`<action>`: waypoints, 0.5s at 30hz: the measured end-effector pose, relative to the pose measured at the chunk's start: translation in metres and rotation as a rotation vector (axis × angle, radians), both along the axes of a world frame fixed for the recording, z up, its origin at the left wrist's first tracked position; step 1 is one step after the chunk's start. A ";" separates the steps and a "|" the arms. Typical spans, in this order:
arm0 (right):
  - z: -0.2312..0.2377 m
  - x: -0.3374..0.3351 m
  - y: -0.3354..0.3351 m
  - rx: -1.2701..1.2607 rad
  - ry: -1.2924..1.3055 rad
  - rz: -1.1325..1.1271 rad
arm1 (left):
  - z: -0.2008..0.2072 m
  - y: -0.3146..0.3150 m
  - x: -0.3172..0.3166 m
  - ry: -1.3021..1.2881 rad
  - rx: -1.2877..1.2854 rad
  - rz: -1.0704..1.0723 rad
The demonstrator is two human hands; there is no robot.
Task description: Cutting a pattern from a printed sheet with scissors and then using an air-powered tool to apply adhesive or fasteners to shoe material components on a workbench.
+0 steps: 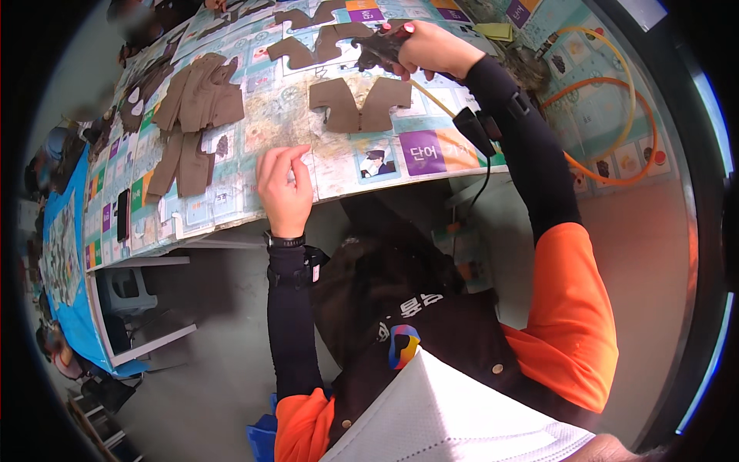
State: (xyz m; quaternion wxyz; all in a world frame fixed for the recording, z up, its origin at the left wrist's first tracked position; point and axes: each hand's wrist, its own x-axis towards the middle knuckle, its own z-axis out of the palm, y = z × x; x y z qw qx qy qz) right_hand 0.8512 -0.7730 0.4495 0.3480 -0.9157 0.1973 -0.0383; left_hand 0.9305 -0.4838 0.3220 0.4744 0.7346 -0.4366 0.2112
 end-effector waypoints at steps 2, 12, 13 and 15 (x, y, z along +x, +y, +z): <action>0.001 0.010 0.002 -0.021 0.032 -0.009 | 0.002 -0.002 0.001 -0.014 -0.024 -0.008; 0.008 0.028 0.009 -0.008 0.188 -0.007 | -0.010 0.002 0.013 -0.043 -0.007 0.034; 0.010 0.027 0.009 -0.001 0.195 -0.021 | -0.010 0.001 0.013 -0.030 -0.003 0.040; 0.011 0.027 0.008 0.009 0.208 -0.043 | -0.008 -0.001 0.011 -0.030 0.010 0.033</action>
